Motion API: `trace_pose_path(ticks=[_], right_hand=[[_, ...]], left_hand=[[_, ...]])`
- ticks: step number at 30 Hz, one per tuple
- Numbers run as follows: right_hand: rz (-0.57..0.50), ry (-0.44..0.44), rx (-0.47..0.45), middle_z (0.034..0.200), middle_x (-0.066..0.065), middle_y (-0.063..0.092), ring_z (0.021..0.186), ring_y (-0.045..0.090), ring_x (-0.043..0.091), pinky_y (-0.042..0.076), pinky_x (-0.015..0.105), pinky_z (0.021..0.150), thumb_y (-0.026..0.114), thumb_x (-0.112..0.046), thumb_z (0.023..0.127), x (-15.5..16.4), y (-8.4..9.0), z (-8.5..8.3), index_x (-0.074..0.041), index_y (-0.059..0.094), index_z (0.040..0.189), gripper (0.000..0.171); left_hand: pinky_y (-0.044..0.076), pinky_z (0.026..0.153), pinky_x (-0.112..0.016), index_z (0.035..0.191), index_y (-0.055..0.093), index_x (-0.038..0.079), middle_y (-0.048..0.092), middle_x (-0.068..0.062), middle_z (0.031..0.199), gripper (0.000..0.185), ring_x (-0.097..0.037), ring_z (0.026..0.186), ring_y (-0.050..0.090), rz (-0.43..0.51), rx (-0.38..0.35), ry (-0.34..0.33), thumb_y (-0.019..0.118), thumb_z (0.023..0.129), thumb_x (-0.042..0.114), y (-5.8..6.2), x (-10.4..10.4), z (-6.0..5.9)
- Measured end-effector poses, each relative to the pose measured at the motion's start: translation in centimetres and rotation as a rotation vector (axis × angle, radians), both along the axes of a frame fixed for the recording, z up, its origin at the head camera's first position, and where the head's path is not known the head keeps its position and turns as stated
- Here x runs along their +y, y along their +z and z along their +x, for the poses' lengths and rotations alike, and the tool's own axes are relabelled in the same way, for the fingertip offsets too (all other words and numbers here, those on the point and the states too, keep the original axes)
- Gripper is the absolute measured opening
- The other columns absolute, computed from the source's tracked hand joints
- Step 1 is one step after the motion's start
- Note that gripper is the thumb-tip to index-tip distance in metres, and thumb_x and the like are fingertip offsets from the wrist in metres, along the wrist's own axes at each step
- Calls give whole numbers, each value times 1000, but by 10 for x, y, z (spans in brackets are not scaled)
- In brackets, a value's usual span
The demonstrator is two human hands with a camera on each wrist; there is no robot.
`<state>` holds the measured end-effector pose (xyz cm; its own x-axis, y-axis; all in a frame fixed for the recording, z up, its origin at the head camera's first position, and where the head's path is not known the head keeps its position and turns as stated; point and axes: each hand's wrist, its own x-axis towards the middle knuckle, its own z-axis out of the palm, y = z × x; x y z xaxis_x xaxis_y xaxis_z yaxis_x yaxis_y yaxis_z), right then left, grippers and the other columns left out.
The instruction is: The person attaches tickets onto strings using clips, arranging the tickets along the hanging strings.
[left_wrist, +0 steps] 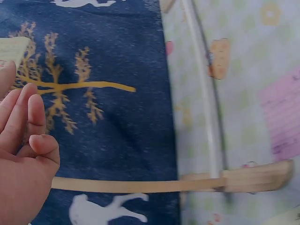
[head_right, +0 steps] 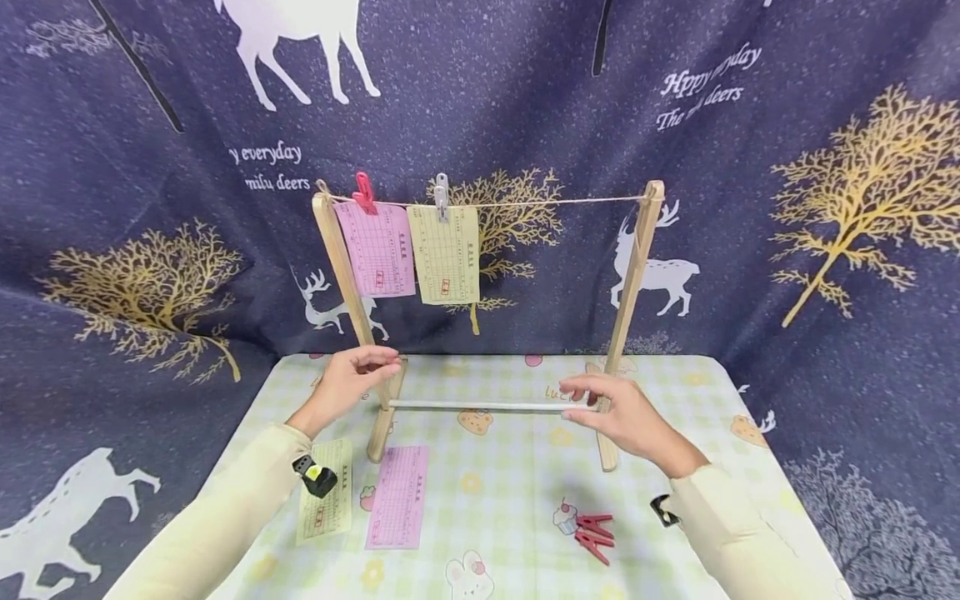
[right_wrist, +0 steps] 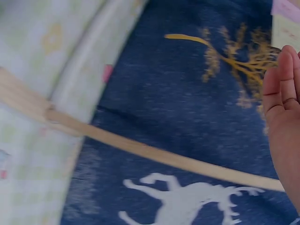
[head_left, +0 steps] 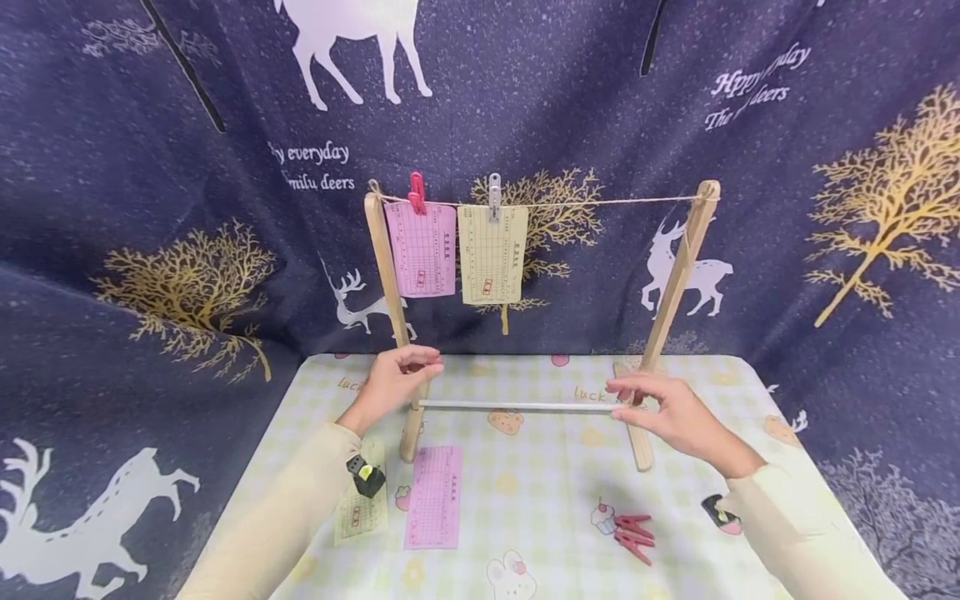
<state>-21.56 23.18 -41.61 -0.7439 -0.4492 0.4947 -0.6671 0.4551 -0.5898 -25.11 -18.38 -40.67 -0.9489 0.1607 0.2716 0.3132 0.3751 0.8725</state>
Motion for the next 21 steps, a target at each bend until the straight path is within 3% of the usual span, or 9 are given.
trace_pose_path(ticks=[1,7,12,21], right_hand=[[0,-7,-10,98,-7,69,80,61,11,49,26,71,80,3,79,2,-6,3,-5,73,112,35],[33,-39,-65,100,-3,70,81,60,10,49,25,71,80,-1,81,12,-32,18,-6,73,113,33],[17,-60,-88,101,3,72,82,62,11,50,25,70,81,1,79,23,-51,26,-4,73,112,33],[-31,-65,-140,99,-8,71,82,63,10,51,26,68,82,3,77,33,-91,40,-2,72,108,33]], left_hand=[[51,77,-21,109,71,-5,73,-18,104,24,-11,85,66,4,-11,-3,75,89,7,-9,-3,-2],[52,75,-21,109,71,-6,73,-19,104,24,-12,84,67,2,-70,-8,75,88,5,-33,-7,2],[53,77,-21,111,69,-8,72,-19,106,25,-14,88,68,-21,-129,-50,74,90,4,-54,-9,8],[51,77,-22,111,68,-8,72,-21,106,24,-16,88,67,-29,-220,-23,73,88,-2,-90,-15,16]])
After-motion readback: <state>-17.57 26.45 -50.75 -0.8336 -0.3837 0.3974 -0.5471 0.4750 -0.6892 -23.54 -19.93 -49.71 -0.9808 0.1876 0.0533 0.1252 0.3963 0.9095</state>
